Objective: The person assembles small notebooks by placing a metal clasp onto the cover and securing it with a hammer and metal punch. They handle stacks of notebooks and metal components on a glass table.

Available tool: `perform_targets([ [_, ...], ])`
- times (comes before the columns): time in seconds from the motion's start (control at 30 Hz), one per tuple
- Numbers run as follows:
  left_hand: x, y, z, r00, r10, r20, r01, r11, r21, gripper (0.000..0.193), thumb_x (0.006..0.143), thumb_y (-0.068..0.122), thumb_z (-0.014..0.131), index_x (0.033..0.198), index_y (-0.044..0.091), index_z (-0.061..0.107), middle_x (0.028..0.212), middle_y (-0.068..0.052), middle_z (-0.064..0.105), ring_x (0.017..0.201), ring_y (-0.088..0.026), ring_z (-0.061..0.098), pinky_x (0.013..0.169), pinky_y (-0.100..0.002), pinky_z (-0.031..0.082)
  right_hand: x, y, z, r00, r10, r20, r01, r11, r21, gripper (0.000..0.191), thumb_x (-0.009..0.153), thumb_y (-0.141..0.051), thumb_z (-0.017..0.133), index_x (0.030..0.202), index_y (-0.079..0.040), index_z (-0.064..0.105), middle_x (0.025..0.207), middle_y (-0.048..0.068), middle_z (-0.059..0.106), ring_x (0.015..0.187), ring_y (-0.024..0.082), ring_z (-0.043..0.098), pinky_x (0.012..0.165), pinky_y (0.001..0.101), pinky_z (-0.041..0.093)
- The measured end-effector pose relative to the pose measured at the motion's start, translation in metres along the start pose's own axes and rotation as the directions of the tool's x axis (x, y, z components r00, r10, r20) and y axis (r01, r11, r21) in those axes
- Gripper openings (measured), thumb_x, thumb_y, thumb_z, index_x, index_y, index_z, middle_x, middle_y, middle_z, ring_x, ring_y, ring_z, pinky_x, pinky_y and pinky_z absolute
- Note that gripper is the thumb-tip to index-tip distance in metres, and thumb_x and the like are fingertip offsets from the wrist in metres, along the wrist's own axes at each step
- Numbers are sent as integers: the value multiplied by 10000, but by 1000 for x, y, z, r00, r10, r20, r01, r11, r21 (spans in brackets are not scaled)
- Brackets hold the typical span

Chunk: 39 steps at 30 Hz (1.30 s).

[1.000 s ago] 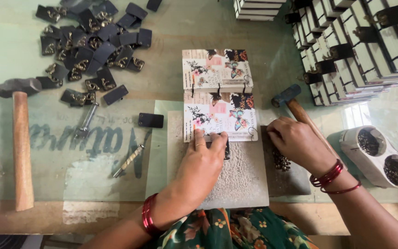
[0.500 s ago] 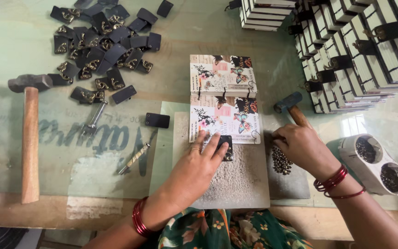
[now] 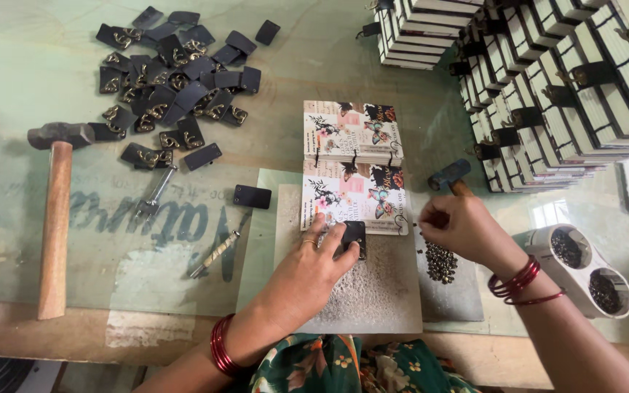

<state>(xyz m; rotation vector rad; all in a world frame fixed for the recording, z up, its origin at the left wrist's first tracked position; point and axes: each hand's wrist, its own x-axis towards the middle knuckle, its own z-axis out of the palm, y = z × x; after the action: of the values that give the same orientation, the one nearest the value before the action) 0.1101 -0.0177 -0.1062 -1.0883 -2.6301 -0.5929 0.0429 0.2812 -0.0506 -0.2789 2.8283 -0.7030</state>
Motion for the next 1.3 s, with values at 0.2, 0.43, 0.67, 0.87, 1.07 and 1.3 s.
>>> perform_targets([
  [0.2,2,2,0,999,-45,17,45,999,-1,432,872,69,533,1294,11,606,1355,-319,516,1318,-598,449,1075,-531,443,28,-49,35,980,-158,124,83,882,464,153,829,-66,757,967,-1,759,867,56,784,799,98,719,753,268,599],
  [0.43,3,2,-8,997,-72,-3,71,991,-116,406,863,43,541,1256,59,645,1334,-329,513,1299,-593,467,1034,-542,464,48,-53,52,962,-246,121,190,916,353,130,844,-66,746,956,-7,776,879,76,766,811,144,715,748,299,581],
  [0.67,3,3,-10,996,-86,36,90,988,-123,387,841,23,565,1220,44,644,1329,-320,516,1310,-582,465,1036,-538,466,49,-57,53,949,-298,100,267,932,244,136,810,-90,766,936,-57,802,857,81,711,836,209,696,766,334,557],
  [0.87,4,3,-9,996,-80,26,82,993,-83,400,838,39,568,1232,38,636,1320,-321,518,1310,-577,465,1057,-521,454,54,-62,51,942,-314,117,283,933,225,139,791,-83,761,923,-63,801,873,86,768,817,209,735,753,329,580],
  [1.07,3,2,-3,998,-56,3,56,997,-50,414,843,64,553,1248,7,617,1307,-323,518,1324,-565,463,1097,-518,432,67,-67,44,946,-216,242,197,975,98,148,759,-174,801,874,-81,791,812,89,780,738,218,752,715,339,576],
  [1.3,0,4,-5,998,-59,16,59,998,-8,455,865,57,522,1310,-12,586,1367,-317,501,1346,-534,475,1116,-498,431,80,-73,48,924,-184,336,203,979,-21,174,764,-204,815,857,-66,765,811,110,774,730,235,731,693,367,561],
])
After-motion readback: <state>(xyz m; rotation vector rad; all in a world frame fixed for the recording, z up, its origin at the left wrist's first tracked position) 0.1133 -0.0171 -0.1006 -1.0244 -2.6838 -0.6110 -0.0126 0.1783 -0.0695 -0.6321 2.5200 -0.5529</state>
